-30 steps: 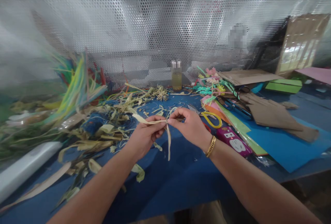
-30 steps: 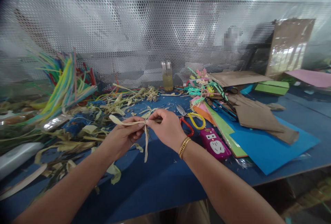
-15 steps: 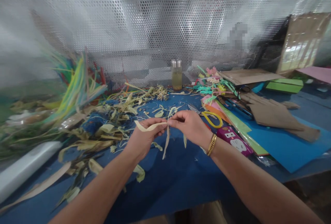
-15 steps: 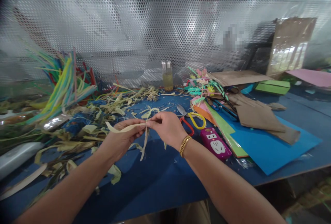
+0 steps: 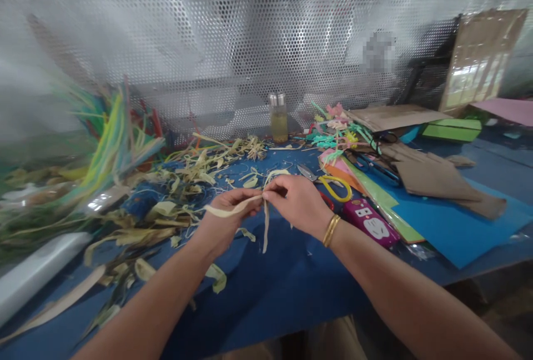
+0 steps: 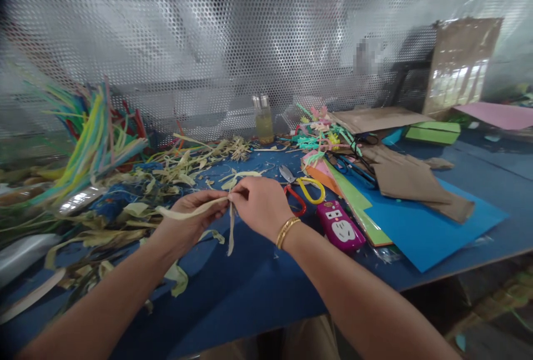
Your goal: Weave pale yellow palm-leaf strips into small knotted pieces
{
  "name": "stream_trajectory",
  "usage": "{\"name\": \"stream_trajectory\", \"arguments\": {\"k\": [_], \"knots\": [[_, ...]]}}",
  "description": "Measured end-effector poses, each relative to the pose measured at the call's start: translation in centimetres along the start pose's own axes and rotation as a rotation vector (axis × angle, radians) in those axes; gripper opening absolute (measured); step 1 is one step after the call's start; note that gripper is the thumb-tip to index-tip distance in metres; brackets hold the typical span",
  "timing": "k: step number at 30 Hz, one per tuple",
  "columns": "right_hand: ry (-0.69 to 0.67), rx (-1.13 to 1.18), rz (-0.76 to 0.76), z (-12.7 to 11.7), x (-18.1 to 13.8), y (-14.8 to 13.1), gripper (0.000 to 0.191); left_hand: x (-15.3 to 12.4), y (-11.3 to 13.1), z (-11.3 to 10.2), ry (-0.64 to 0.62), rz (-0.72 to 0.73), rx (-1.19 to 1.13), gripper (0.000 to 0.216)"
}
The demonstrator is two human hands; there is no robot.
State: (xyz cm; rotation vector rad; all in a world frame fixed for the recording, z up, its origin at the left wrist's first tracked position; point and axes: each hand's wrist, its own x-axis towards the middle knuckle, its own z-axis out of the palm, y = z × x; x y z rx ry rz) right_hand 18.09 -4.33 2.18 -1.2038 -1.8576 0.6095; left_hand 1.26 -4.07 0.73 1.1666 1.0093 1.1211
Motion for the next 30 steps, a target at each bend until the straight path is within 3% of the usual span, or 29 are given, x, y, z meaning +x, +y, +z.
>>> {"name": "stream_trajectory", "arguments": {"k": [4, 7, 15, 30], "knots": [[-0.081, 0.444, 0.161, 0.14, 0.58, 0.88, 0.016, -0.19, 0.17, 0.01, -0.040, -0.079, -0.119, 0.019], [-0.063, 0.566, 0.173, 0.20, 0.79, 0.95, 0.016, -0.22, 0.14, 0.03, -0.054, -0.107, -0.156, 0.020], [-0.060, 0.470, 0.134, 0.08, 0.82, 0.69, 0.016, -0.28, 0.49, 0.46, -0.127, -0.114, -0.220, 0.018], [0.035, 0.268, 0.073, 0.73, 0.33, 0.32, 0.022, -0.45, 0.04, 0.58, -0.142, -0.131, -0.127, 0.015]]}}
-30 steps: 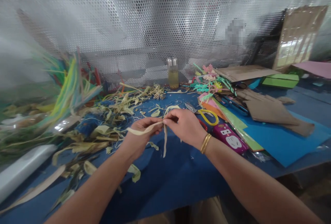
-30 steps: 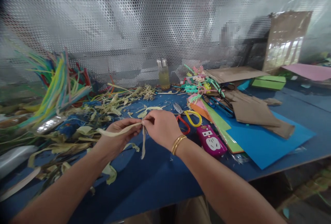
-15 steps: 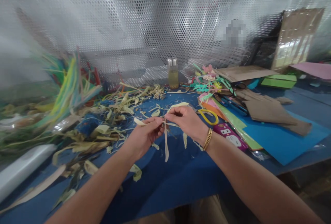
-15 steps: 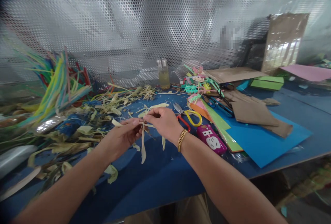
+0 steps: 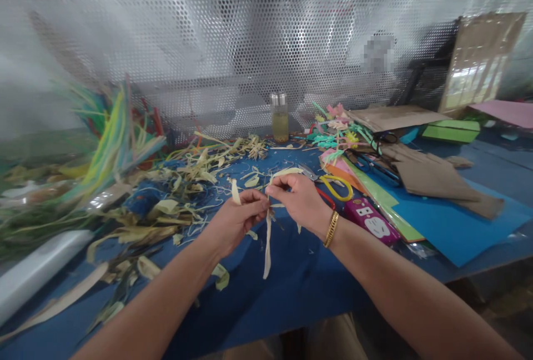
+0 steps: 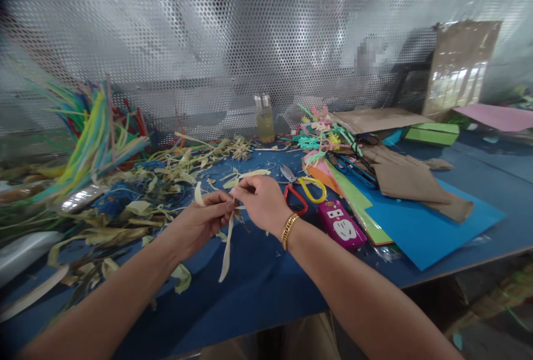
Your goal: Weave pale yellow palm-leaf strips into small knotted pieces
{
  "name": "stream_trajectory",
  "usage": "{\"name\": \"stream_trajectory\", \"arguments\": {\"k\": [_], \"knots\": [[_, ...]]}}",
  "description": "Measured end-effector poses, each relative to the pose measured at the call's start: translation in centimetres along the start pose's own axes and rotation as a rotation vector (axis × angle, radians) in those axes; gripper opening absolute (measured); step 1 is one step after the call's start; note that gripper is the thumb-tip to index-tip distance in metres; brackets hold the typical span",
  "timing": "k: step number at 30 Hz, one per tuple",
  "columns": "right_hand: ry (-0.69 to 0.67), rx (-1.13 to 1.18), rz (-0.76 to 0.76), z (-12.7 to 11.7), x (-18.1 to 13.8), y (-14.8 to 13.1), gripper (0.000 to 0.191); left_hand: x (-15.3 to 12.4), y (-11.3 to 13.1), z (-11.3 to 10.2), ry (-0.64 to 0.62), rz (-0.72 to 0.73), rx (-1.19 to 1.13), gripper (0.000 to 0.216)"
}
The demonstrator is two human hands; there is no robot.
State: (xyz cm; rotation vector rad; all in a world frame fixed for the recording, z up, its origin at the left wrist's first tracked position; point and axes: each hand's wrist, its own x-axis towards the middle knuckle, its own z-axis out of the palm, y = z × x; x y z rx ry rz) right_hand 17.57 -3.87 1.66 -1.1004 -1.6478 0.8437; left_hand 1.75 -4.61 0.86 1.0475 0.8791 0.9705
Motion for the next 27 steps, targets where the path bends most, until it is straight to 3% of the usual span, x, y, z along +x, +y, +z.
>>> {"name": "stream_trajectory", "arguments": {"k": [10, 17, 27], "knots": [[0.011, 0.073, 0.069, -0.5, 0.6, 0.8, 0.023, 0.1, -0.2, 0.0, 0.070, 0.055, -0.105, 0.022], [-0.015, -0.101, 0.036, -1.0, 0.3, 0.2, 0.024, 0.6, -0.3, -0.8, 0.095, 0.107, -0.130, 0.021], [-0.031, -0.137, 0.039, -0.7, -0.2, -0.4, 0.016, 0.3, 0.2, -0.3, 0.108, 0.083, -0.071, 0.017]]}}
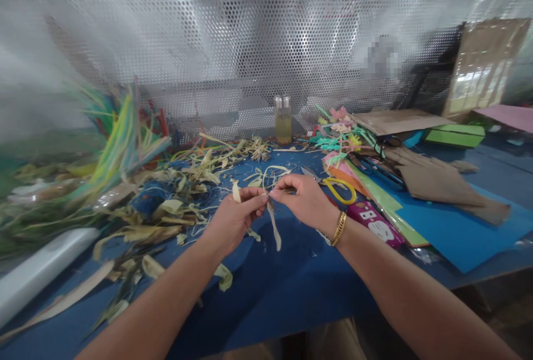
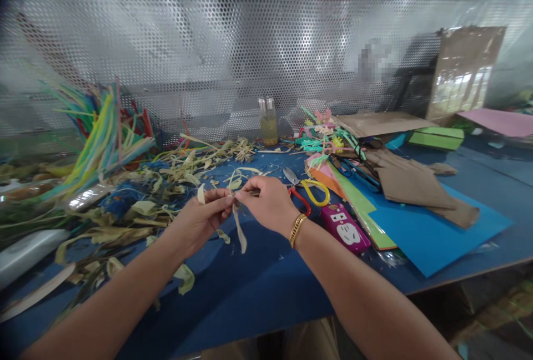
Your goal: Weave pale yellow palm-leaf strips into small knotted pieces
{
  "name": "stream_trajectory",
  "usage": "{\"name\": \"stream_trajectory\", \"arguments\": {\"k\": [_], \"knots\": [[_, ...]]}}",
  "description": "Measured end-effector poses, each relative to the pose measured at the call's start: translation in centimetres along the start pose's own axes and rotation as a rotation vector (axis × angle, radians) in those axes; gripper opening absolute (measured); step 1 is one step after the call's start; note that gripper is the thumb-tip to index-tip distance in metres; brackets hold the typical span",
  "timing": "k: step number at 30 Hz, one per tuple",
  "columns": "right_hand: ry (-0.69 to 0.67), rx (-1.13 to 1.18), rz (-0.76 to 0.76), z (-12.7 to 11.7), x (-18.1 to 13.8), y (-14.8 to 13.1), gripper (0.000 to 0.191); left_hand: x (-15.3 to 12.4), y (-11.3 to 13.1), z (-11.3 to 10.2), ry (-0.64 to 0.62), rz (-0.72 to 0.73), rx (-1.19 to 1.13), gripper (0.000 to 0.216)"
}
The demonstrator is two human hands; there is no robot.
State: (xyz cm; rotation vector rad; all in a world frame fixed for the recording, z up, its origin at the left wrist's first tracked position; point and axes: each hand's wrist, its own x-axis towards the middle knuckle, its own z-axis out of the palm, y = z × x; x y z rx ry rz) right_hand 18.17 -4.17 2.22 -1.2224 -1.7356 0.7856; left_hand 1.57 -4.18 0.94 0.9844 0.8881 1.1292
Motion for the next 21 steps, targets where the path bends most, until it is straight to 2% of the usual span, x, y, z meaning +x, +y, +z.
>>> {"name": "stream_trajectory", "arguments": {"k": [12, 21], "knots": [[0.035, -0.089, -0.058, -0.10, -0.01, 0.04, 0.013, -0.07, -0.16, 0.29, 0.080, -0.020, 0.061, 0.021], [0.047, -0.042, -0.042, -0.19, 0.52, 0.71, 0.014, -0.40, 0.55, 0.40, -0.036, -0.013, -0.071, 0.013]]}}
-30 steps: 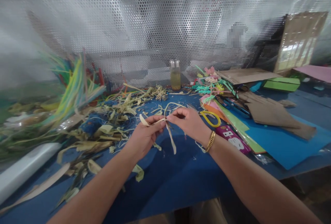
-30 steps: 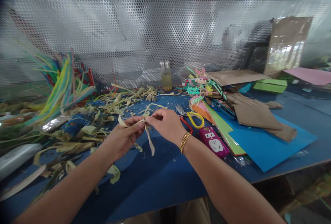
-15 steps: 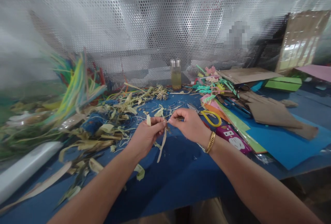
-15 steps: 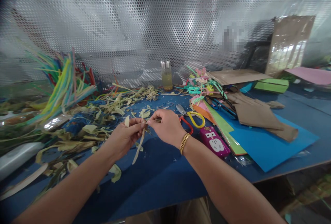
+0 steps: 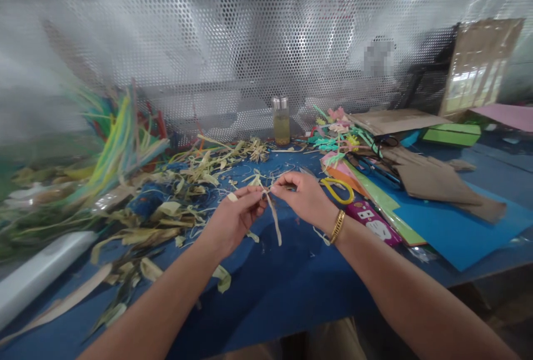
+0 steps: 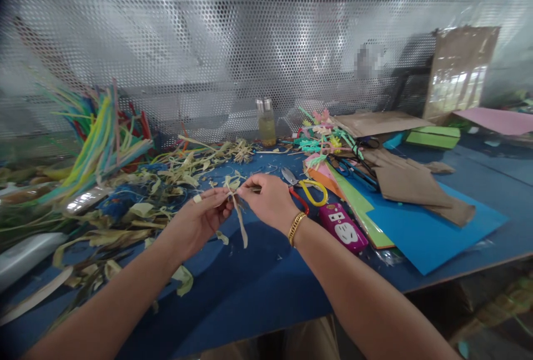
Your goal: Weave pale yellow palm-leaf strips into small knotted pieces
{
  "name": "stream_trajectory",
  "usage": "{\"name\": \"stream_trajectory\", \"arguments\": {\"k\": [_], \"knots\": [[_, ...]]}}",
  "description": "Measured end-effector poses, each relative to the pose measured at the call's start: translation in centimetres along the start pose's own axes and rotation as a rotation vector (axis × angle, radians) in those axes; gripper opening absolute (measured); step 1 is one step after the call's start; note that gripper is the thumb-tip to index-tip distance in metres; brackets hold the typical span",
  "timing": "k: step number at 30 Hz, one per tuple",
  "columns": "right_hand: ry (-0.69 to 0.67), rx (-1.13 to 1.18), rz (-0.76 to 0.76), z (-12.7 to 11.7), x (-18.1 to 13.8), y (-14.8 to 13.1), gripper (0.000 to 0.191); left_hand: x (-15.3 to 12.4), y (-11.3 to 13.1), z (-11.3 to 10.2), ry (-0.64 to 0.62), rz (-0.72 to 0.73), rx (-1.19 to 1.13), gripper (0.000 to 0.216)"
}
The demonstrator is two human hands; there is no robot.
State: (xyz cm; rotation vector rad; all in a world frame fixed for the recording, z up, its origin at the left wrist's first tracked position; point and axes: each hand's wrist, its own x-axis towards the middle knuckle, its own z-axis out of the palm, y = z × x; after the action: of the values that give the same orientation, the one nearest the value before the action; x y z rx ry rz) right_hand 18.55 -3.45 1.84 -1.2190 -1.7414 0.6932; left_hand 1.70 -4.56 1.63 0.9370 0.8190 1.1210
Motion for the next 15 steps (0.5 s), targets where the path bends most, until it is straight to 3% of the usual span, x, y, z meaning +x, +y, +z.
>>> {"name": "stream_trajectory", "arguments": {"k": [8, 15], "knots": [[0.027, -0.002, -0.007, -0.37, -0.11, -0.57, 0.016, -0.15, 0.17, 0.01, 0.051, -0.032, -0.081, 0.024], [0.027, -0.021, -0.019, -0.32, -0.05, -0.54, 0.016, 0.06, -0.05, -0.25, 0.041, -0.014, -0.081, 0.017]]}}
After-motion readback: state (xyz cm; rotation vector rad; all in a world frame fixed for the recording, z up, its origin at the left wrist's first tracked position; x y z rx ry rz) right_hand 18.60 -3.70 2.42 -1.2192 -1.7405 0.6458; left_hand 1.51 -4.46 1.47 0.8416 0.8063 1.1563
